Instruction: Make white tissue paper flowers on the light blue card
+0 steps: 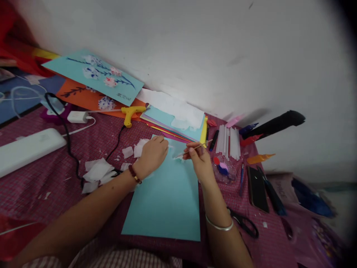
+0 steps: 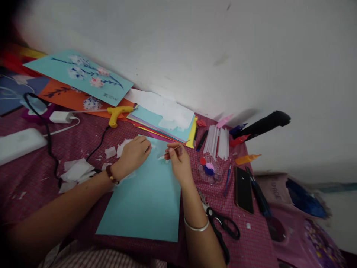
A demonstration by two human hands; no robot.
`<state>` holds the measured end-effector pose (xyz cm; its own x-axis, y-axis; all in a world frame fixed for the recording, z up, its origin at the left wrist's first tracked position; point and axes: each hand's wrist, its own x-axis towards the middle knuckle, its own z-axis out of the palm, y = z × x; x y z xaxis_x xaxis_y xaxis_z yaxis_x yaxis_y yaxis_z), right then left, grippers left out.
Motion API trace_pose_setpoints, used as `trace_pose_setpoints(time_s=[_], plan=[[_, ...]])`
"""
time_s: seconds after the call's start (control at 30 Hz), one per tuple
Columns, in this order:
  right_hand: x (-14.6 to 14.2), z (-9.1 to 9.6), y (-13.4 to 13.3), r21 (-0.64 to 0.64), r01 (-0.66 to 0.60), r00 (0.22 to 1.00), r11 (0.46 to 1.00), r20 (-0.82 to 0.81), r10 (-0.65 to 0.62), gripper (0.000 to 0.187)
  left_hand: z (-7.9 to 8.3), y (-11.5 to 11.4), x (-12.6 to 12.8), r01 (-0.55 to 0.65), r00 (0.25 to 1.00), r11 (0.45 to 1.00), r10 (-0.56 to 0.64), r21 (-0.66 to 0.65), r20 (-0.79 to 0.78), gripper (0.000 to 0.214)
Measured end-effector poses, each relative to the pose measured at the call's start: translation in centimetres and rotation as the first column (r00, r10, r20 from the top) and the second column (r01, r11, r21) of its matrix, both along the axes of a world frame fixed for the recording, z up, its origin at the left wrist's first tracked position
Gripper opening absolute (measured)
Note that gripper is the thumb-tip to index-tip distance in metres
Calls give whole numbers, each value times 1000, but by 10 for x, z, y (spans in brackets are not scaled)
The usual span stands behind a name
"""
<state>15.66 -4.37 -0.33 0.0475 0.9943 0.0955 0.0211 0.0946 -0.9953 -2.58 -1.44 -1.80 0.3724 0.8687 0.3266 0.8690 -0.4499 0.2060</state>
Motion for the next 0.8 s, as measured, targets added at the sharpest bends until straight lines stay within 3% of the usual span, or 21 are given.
trace_pose_setpoints(time_s=[0.2,0.37,0.53,0.8], plan=[[-9,-10,-1,46,-152,930,987,344,127,15,-5,-2,2,2,997,994,7,-113,78,8],[-2,-10,0,107,-100,838,989,546,25,15,-8,-2,5,11,967,961,60,-275,247,10],[6,-18,6,154,-21,841,988,538,-66,14,-12,0,6,60,913,938,86,-340,398,12],[10,-20,7,136,65,920,989,376,-113,13,-19,-3,13,129,915,932,20,-339,403,18]])
